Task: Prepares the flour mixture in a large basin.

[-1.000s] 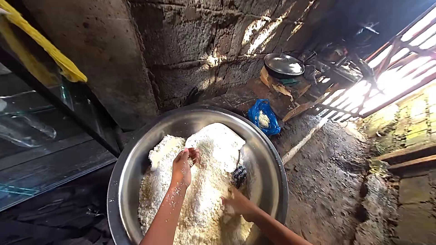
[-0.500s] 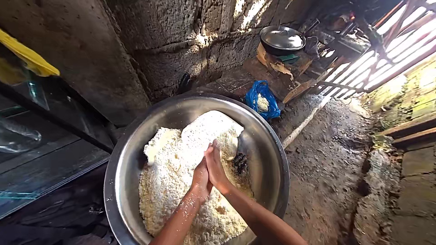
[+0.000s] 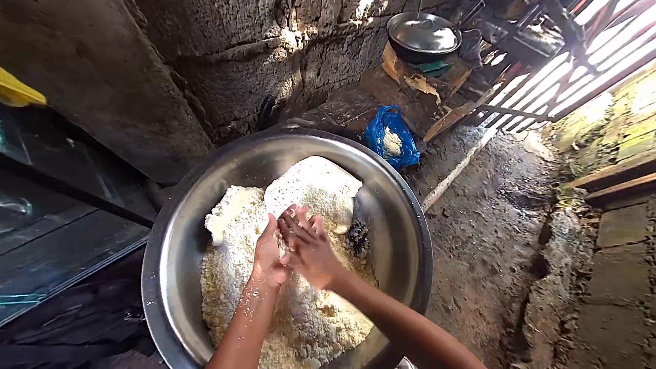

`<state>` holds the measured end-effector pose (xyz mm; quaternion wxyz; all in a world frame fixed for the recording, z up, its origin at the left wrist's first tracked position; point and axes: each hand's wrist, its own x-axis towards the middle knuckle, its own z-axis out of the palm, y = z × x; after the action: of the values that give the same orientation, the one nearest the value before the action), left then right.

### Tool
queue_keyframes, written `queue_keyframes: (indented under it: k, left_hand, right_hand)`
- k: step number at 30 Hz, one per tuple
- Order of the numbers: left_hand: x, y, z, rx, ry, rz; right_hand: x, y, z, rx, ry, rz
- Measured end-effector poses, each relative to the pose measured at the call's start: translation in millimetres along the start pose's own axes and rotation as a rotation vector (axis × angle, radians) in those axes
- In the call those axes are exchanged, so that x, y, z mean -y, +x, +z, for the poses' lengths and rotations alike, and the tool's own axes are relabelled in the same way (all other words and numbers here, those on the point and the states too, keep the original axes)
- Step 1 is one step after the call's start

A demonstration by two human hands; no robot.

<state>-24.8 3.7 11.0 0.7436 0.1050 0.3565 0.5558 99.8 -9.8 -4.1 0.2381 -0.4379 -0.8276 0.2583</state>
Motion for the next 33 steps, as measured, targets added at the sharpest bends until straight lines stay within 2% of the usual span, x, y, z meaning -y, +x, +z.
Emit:
queue_keyframes:
  k: [2, 4, 7, 10, 13, 16, 18, 21, 25, 27, 30, 33]
  left_hand:
    - [1.5, 2.8, -4.7, -0.055, 0.089, 0.004]
    - [1.2, 7.9, -8.0, -0.096, 0.125, 0.094]
    - [-1.7, 9.9, -3.4, -0.163, 0.142, 0.211]
    - [-5.9, 8.6, -2.7, -0.138, 0.217, 0.252]
    - [-5.5, 9.6, -6.8, -0.157, 0.205, 0.227]
    - [-10.6, 11.8, -6.1, -0.286, 0.256, 0.223]
    - [-14.9, 13.5, -10.2, -0.323, 0.285, 0.245]
    - [-16.0, 17.0, -18.3, -0.269, 0.246, 0.36]
    - [-20.1, 11.4, -14.7, -0.248, 0.168, 0.374]
    - [-20.4, 8.6, -11.1, -0.264, 0.126, 0.343]
    - [-22.2, 7.2, -9.5, -0.281, 0.127, 0.289]
    - [-19.2, 9.9, -12.8, -0.288, 0.178, 0.276]
  right_hand:
    - [-39.4, -1.8, -19.9, -0.167, 0.079, 0.103]
    - [-73.1, -1.8, -43.8, -0.201, 0.101, 0.235]
    - [-107.4, -9.5, -63.9, 0.087, 0.061, 0.559]
    - [-119.1, -11.6, -48.4, 0.215, -0.052, 0.771]
    - [-117.2, -8.0, -28.6, 0.199, -0.076, 0.786]
    - [-112.8, -4.9, -20.7, 0.184, -0.102, 0.773]
    - [-110.8, -7.1, -28.2, 0.136, -0.06, 0.752]
    - [-115.5, -14.4, -49.2, 0.084, 0.064, 0.749]
    - [-129.4, -23.1, -71.1, -0.046, 0.29, 0.765]
    - [-136.3, -28.7, -81.7, -0.073, 0.213, 0.761]
    - [-140.8, -31.8, -89.6, 0.042, -0.039, 0.775]
    - [-147.8, -29.2, -84.8, 0.116, -0.093, 0.75]
